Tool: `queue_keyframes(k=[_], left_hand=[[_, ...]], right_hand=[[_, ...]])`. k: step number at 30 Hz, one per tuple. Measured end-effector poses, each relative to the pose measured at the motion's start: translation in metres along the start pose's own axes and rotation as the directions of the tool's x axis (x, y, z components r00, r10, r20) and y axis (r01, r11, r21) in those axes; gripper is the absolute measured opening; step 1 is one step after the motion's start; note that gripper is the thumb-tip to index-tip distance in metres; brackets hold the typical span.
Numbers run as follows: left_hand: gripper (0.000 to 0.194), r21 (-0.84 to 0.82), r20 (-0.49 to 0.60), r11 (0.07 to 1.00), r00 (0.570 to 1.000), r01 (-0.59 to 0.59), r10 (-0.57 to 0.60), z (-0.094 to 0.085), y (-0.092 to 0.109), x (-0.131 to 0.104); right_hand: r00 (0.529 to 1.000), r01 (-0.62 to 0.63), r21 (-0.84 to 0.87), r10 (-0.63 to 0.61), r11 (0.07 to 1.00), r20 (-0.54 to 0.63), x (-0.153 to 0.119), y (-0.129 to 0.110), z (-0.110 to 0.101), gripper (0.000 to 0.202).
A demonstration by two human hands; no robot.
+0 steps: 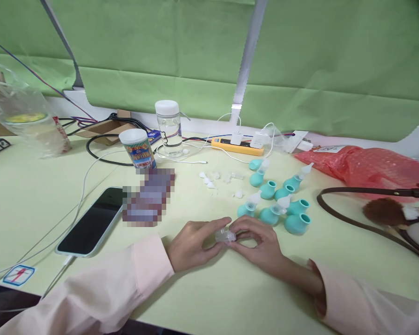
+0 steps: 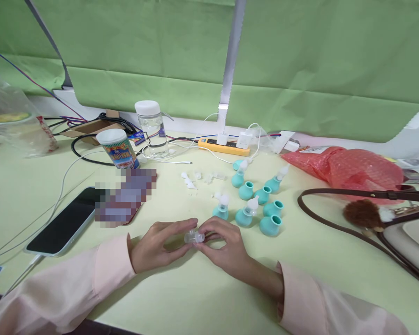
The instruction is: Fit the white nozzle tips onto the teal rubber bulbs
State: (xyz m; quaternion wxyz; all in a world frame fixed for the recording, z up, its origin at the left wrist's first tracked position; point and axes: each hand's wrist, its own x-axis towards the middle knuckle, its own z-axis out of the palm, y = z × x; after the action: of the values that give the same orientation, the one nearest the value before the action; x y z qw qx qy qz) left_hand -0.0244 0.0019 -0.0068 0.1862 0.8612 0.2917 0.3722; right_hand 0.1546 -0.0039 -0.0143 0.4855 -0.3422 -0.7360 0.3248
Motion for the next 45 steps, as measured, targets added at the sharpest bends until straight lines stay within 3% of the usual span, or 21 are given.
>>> queue_keyframes(k=[6, 11, 17, 20, 25, 36, 45], left_hand=[[0.036, 0.023, 0.053, 0.997, 0.996, -0.077, 0.076, -0.004, 0.002, 0.003], [0.028, -0.016, 0.065, 0.998, 0.996, -0.059, 0.060, -0.003, 0.003, 0.003], [0.048, -0.132, -0.001, 0.981, 0.989, 0.144, -0.146, 0.004, 0.001, -0.002], [0.050, -0.074, -0.002, 0.978, 0.981, 0.194, -0.194, 0.006, -0.003, -0.002], [0.027, 0.015, -0.065, 0.997, 0.995, 0.081, -0.080, 0.006, -0.007, 0.000], [0.021, -0.078, -0.121, 0.996, 0.992, -0.046, 0.037, 0.005, -0.008, 0.003], [0.030, -0.057, -0.071, 0.982, 0.980, 0.180, -0.184, 0.004, -0.001, 0.006]], right_hand=[[0.999, 0.046, -0.001, -0.046, 0.999, 0.011, -0.001, 0.002, -0.001, 0.017], [0.999, 0.023, 0.017, -0.023, 1.000, 0.027, -0.002, 0.004, -0.001, 0.017], [0.992, -0.125, 0.017, 0.125, 0.992, -0.018, 0.001, 0.004, -0.001, 0.014], [0.990, -0.133, 0.006, 0.133, 0.991, -0.038, 0.002, 0.004, -0.001, 0.014], [0.995, -0.097, -0.015, 0.097, 0.995, -0.023, 0.001, 0.003, 0.000, 0.013], [1.000, 0.012, -0.023, -0.012, 1.000, -0.001, 0.000, 0.003, 0.000, 0.017], [0.999, -0.045, -0.010, 0.044, 0.999, -0.029, 0.002, 0.001, -0.001, 0.017]])
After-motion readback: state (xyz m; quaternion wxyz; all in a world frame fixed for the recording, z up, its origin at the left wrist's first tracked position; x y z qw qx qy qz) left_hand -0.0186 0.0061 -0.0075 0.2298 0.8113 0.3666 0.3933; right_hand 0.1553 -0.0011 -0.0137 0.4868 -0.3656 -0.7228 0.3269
